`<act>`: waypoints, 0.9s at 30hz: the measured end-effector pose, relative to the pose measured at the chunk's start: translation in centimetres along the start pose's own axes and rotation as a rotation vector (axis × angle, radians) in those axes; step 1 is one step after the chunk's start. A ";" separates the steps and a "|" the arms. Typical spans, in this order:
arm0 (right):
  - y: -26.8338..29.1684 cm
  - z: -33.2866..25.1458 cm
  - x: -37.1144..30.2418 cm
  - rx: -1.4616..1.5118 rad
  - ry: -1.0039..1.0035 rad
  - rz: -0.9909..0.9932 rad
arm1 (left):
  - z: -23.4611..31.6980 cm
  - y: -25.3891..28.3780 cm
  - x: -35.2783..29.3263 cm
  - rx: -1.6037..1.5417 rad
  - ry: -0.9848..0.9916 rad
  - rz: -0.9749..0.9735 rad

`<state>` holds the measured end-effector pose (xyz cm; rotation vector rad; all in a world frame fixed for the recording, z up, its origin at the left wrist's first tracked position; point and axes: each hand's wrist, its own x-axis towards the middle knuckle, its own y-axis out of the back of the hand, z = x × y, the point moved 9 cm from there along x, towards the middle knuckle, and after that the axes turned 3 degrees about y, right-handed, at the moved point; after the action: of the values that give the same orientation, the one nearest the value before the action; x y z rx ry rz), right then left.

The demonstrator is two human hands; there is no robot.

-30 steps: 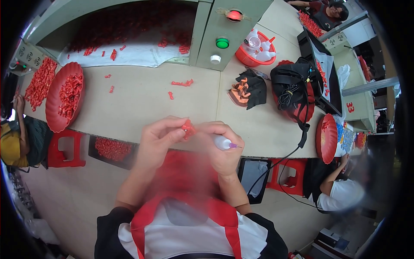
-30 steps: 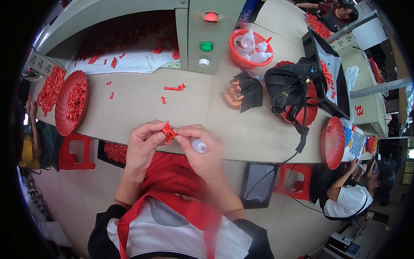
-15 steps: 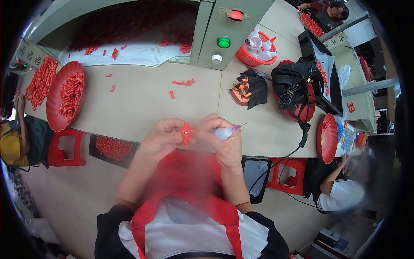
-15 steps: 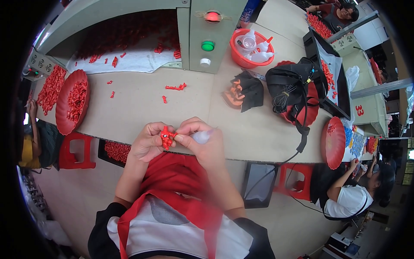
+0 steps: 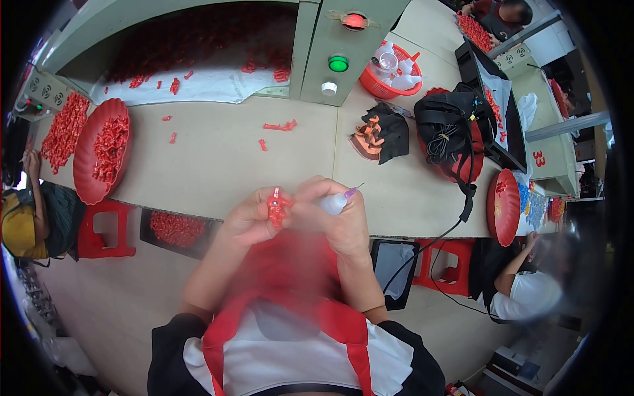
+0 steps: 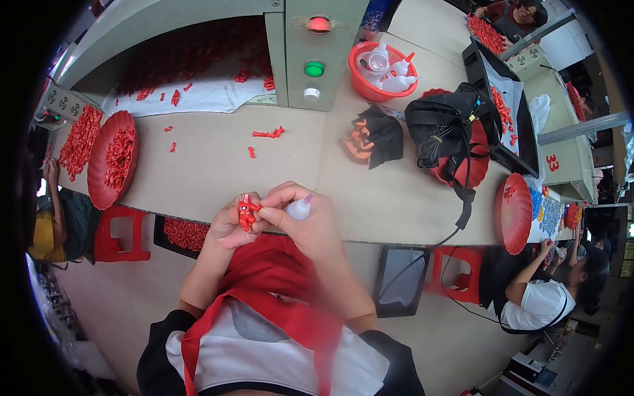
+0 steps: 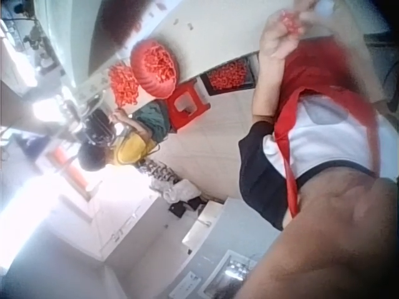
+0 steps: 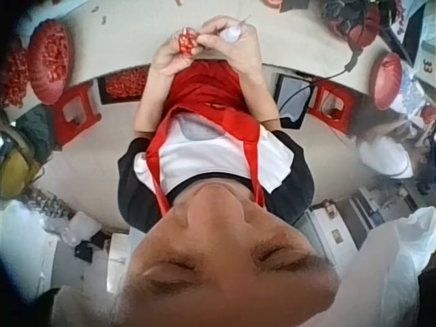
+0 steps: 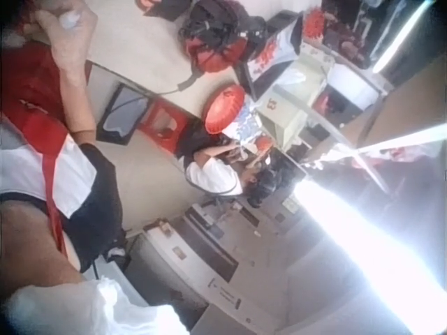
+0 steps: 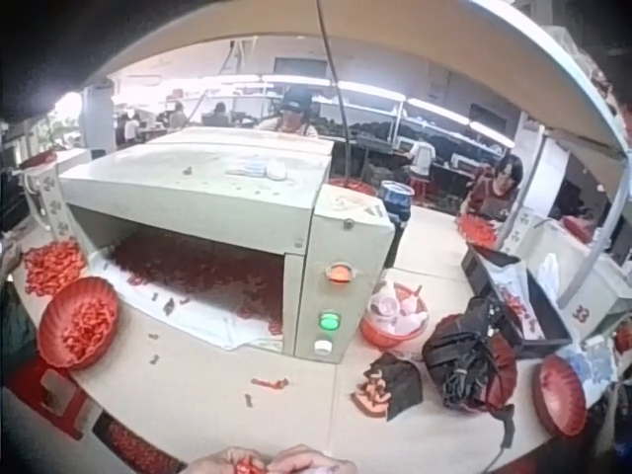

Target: The person assembles small plastic toy figures by applying glue from a bottle to individual parts and attaching them together by hand.

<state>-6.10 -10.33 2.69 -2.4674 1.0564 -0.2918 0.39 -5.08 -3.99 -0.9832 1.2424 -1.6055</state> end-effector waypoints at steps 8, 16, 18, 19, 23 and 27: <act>0.0 0.7 -0.1 0.022 -0.077 0.027 | -0.6 0.2 -0.1 -0.132 0.024 -0.026; 0.2 0.4 0.0 -0.085 -0.011 0.002 | -0.8 -1.1 -0.2 -0.152 0.090 -0.113; 0.3 0.4 0.1 -0.096 -0.009 -0.002 | -0.9 -0.9 -0.4 -0.185 0.075 -0.094; 0.3 0.4 0.1 -0.115 -0.007 -0.004 | -0.8 -0.7 -0.5 -0.218 0.060 -0.076; 0.7 0.2 0.3 -0.153 0.025 -0.022 | -0.5 -1.0 -0.4 -0.174 0.017 -0.061; 1.4 -0.8 0.3 -0.258 0.076 0.023 | 0.5 -1.1 -0.6 -0.143 -0.065 -0.040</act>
<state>-7.05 -11.65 2.71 -2.6880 1.2206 -0.2575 0.92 -4.55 -2.88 -1.1475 1.3146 -1.5193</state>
